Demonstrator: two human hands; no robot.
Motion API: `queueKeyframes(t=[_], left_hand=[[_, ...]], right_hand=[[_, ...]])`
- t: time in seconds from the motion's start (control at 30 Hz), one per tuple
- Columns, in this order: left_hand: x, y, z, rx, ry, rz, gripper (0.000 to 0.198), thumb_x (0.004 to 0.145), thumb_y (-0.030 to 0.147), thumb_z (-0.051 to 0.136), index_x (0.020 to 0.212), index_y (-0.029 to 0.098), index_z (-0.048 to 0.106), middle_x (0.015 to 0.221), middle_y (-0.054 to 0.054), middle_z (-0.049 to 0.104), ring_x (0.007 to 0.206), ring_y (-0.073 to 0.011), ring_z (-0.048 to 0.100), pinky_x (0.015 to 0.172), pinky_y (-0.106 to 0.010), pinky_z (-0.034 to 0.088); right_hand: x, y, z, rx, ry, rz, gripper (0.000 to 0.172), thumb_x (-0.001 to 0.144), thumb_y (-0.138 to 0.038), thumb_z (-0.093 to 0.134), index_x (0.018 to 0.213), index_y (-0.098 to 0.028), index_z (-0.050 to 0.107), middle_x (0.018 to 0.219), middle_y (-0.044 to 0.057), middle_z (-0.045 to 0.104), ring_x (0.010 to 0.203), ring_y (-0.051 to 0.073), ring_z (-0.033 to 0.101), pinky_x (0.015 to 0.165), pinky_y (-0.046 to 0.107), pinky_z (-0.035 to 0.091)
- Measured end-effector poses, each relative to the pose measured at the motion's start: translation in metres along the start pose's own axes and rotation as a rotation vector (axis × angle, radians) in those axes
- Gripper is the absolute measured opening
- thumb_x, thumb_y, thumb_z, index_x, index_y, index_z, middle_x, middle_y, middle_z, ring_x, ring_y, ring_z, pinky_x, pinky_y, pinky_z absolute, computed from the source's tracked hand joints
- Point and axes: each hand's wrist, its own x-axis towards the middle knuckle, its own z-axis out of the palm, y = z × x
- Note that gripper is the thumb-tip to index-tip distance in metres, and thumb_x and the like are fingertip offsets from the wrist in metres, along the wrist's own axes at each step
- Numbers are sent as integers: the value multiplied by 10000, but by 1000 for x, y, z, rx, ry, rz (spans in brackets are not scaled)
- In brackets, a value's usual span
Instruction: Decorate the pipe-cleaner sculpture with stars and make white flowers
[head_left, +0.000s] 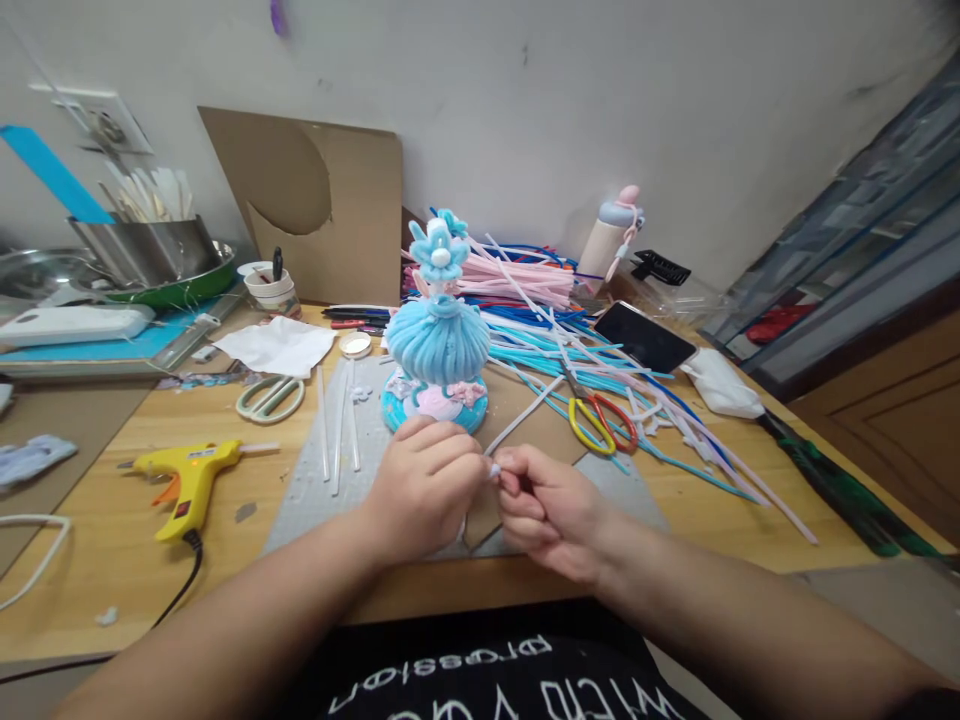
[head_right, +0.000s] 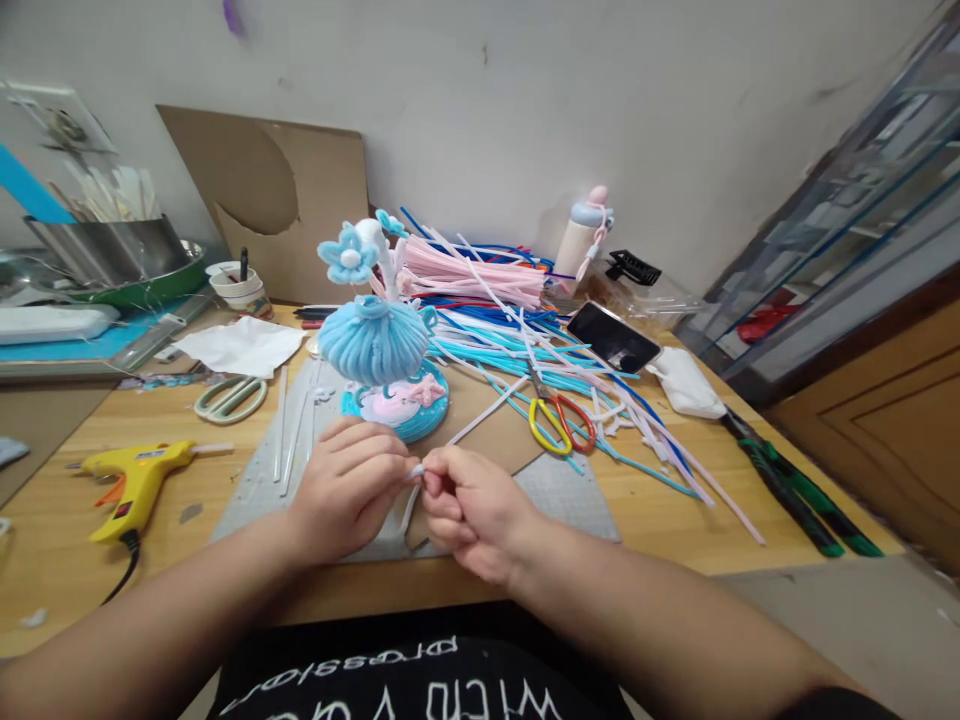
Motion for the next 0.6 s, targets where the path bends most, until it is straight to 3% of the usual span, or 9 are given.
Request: queueKeyframes(t=[0.07, 0.1, 0.17, 0.23, 0.27, 0.33, 0.43, 0.6], left_hand=[[6, 0, 1, 115, -24, 57, 161, 840, 114, 493, 739, 184, 597, 752, -28, 671, 724, -159, 564, 700, -322, 325], [8, 1, 3, 101, -52, 4, 160, 847, 131, 494, 743, 183, 605, 757, -32, 672, 730, -164, 565, 702, -325, 326], [13, 5, 10, -61, -90, -249, 158, 858, 211, 512, 741, 177, 614, 732, -36, 652, 712, -166, 554, 678, -313, 338], [17, 9, 20, -365, -71, -597, 178, 838, 301, 556, 731, 170, 609, 679, -21, 613, 658, -149, 531, 623, -280, 345], [19, 12, 25, -541, -46, -759, 187, 820, 328, 578, 730, 167, 604, 654, -9, 592, 628, -135, 517, 597, -261, 342], [21, 15, 35, -850, 13, -988, 196, 789, 346, 609, 728, 159, 598, 619, 12, 564, 580, -105, 488, 569, -233, 326], [22, 16, 45, -1103, 51, -1114, 214, 755, 358, 652, 743, 147, 620, 617, 14, 568, 559, -77, 466, 529, -207, 284], [21, 15, 48, -1215, 51, -1147, 233, 715, 359, 704, 728, 137, 634, 642, 5, 580, 585, -69, 476, 501, -195, 249]], right_hand=[[-4, -5, -6, -23, -10, 77, 223, 753, -349, 475, 601, -205, 398, 374, -118, 298, 270, 32, 146, 310, 167, 128], [-5, -9, -14, -123, 6, 53, 229, 775, -377, 468, 637, -199, 434, 398, -99, 363, 266, 40, 215, 312, 169, 163], [-9, -17, -38, -459, 128, -97, 320, 840, -478, 404, 775, -186, 520, 523, -27, 532, 338, 94, 429, 349, 200, 277], [-10, -27, -71, -908, 408, -313, 351, 866, -480, 384, 926, -189, 570, 676, 18, 598, 495, 138, 541, 462, 238, 370], [-10, -32, -88, -1162, 574, -360, 307, 857, -453, 428, 898, -193, 586, 729, 39, 617, 606, 169, 578, 529, 255, 385], [-8, -39, -121, -1492, 847, -283, 233, 824, -398, 497, 823, -185, 590, 773, 77, 637, 713, 222, 587, 585, 287, 368], [-1, -46, -153, -1567, 886, -107, 173, 740, -322, 606, 801, -160, 607, 799, 108, 650, 738, 239, 580, 588, 288, 342], [2, -59, -167, -1407, 823, -37, 79, 657, -241, 657, 662, -176, 613, 585, 25, 587, 575, 171, 530, 510, 257, 300]])
